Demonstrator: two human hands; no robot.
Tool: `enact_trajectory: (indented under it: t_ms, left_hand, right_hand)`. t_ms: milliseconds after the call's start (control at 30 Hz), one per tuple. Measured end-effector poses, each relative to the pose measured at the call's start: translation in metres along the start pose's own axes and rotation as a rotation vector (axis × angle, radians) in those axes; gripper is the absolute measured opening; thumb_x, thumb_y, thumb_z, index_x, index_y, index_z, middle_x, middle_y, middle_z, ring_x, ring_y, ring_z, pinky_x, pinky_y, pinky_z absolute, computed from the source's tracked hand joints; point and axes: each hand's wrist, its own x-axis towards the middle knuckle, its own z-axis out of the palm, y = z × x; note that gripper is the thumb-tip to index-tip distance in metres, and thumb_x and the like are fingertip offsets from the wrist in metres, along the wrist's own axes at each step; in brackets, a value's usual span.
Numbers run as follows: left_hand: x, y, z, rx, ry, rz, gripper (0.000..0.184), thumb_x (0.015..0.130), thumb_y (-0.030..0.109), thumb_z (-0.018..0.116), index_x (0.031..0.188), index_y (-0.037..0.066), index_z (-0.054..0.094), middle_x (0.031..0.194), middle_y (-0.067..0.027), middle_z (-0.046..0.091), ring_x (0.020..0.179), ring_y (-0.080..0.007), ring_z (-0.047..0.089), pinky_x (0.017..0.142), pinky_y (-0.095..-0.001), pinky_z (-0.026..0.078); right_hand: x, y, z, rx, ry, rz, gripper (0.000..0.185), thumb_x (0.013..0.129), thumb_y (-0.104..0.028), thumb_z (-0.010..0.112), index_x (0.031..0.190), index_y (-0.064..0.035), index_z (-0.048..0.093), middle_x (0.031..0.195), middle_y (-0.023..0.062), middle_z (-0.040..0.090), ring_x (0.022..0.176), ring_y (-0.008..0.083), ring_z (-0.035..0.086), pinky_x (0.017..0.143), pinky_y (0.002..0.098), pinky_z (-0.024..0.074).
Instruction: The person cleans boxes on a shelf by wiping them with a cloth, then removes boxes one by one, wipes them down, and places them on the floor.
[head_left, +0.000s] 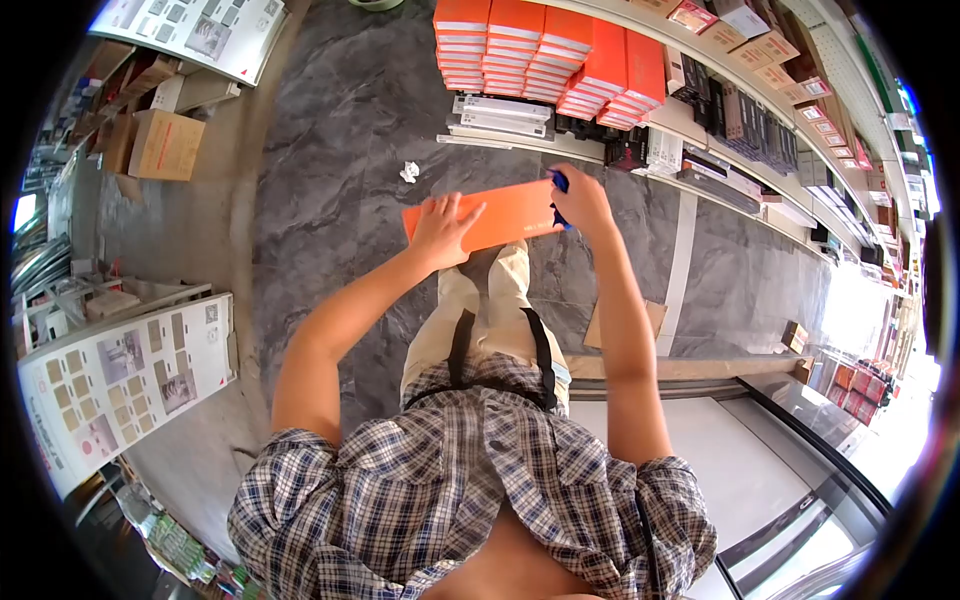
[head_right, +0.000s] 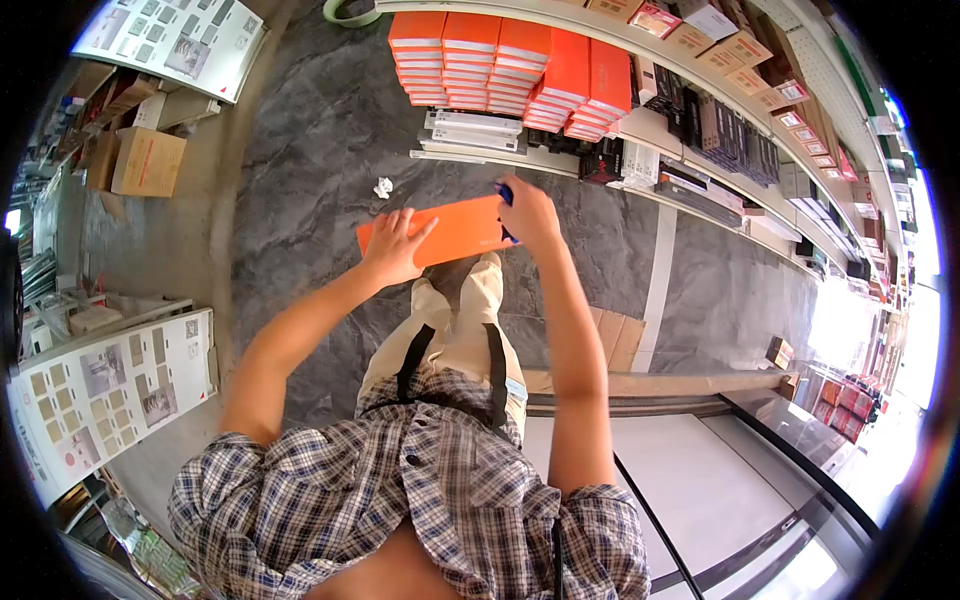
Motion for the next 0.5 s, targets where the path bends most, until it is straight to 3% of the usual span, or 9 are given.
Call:
enact_trajectory:
  t_ms: [33, 100, 167, 233, 267, 300, 367, 400, 500]
  left_hand:
    - [-0.004, 0.002, 0.014, -0.04, -0.019, -0.169, 0.096, 0.057, 0.033, 0.078, 0.14, 0.021, 0.033, 0.126, -0.0199, 0.039, 0.111, -0.0346, 0.041, 0.092, -0.0478, 0.034]
    - [-0.008, 0.012, 0.021, -0.07, -0.055, -0.312, 0.095, 0.057, 0.035, 0.078, 0.14, 0.02, 0.033, 0.127, -0.0204, 0.038, 0.114, -0.0347, 0.04, 0.093, -0.0485, 0.033]
    - [-0.003, 0.026, 0.033, -0.1, -0.091, -0.458, 0.095, 0.058, 0.037, 0.078, 0.14, 0.019, 0.033, 0.128, -0.021, 0.038, 0.116, -0.0348, 0.039, 0.093, -0.0493, 0.032]
    - [0.002, 0.04, 0.049, -0.118, -0.009, -0.677, 0.095, 0.055, 0.038, 0.078, 0.138, 0.017, 0.036, 0.124, -0.0236, 0.041, 0.112, -0.0358, 0.041, 0.088, -0.0487, 0.032]
    - [0.003, 0.043, 0.065, -0.191, 0.017, -0.694, 0.089, 0.061, 0.037, 0.075, 0.138, 0.015, 0.036, 0.127, -0.0255, 0.04, 0.115, -0.0379, 0.04, 0.091, -0.0499, 0.031]
    - [0.004, 0.044, 0.076, -0.192, 0.007, -0.691, 0.089, 0.061, 0.037, 0.075, 0.138, 0.015, 0.036, 0.127, -0.0255, 0.04, 0.115, -0.0379, 0.04, 0.091, -0.0499, 0.031]
    - [0.012, 0.047, 0.11, -0.141, 0.039, -0.771, 0.081, 0.069, 0.038, 0.069, 0.138, 0.013, 0.035, 0.127, -0.0262, 0.04, 0.118, -0.0389, 0.038, 0.093, -0.0505, 0.03]
    - [0.013, 0.048, 0.116, -0.142, 0.036, -0.771, 0.081, 0.069, 0.038, 0.069, 0.138, 0.013, 0.035, 0.127, -0.0262, 0.04, 0.118, -0.0389, 0.038, 0.093, -0.0505, 0.03]
    - [0.025, 0.037, 0.157, -0.192, 0.038, -0.839, 0.075, 0.074, 0.038, 0.063, 0.139, 0.014, 0.034, 0.126, -0.0262, 0.041, 0.119, -0.0391, 0.038, 0.093, -0.0496, 0.03]
  right_hand:
    - [-0.002, 0.015, 0.016, -0.083, 0.001, 0.144, 0.039, 0.073, -0.014, 0.055, 0.112, -0.012, 0.06, 0.098, 0.0186, 0.064, 0.091, 0.035, 0.061, 0.078, 0.0422, 0.0494]
    - [-0.014, 0.057, 0.068, 0.067, -0.008, 0.155, 0.047, 0.071, -0.01, 0.057, 0.118, -0.0101, 0.058, 0.104, 0.0184, 0.064, 0.099, 0.0326, 0.061, 0.083, 0.0393, 0.0483]
    - [-0.026, 0.08, 0.128, 0.382, -0.098, 0.241, 0.058, 0.069, -0.006, 0.058, 0.127, -0.0068, 0.05, 0.117, 0.0183, 0.059, 0.109, 0.0294, 0.057, 0.089, 0.0368, 0.0457]
    - [-0.026, 0.081, 0.179, 0.576, -0.032, 0.395, 0.068, 0.071, 0.001, 0.055, 0.137, -0.0078, 0.038, 0.115, 0.0137, 0.058, 0.101, 0.0234, 0.058, 0.087, 0.0335, 0.0453]
    - [-0.025, 0.061, 0.176, 0.793, -0.046, 0.354, 0.072, 0.071, 0.004, 0.053, 0.139, -0.0084, 0.033, 0.112, 0.0116, 0.057, 0.099, 0.022, 0.058, 0.085, 0.033, 0.046]
    - [-0.02, 0.057, 0.185, 0.796, -0.046, 0.364, 0.072, 0.071, 0.004, 0.053, 0.139, -0.0084, 0.033, 0.112, 0.0116, 0.057, 0.099, 0.022, 0.058, 0.085, 0.033, 0.046]
    - [-0.005, 0.059, 0.196, 1.224, -0.068, 0.48, 0.072, 0.071, 0.006, 0.052, 0.139, -0.009, 0.032, 0.112, 0.0103, 0.055, 0.098, 0.0194, 0.056, 0.081, 0.0303, 0.0471]
    - [-0.002, 0.042, 0.181, 1.162, -0.053, 0.619, 0.071, 0.072, 0.005, 0.052, 0.139, -0.0097, 0.033, 0.111, 0.0095, 0.056, 0.097, 0.0166, 0.056, 0.077, 0.0271, 0.0478]
    - [0.018, 0.063, 0.206, 1.029, 0.012, 0.648, 0.07, 0.073, 0.005, 0.052, 0.139, -0.0096, 0.033, 0.111, 0.0097, 0.056, 0.095, 0.016, 0.057, 0.077, 0.0262, 0.0476]
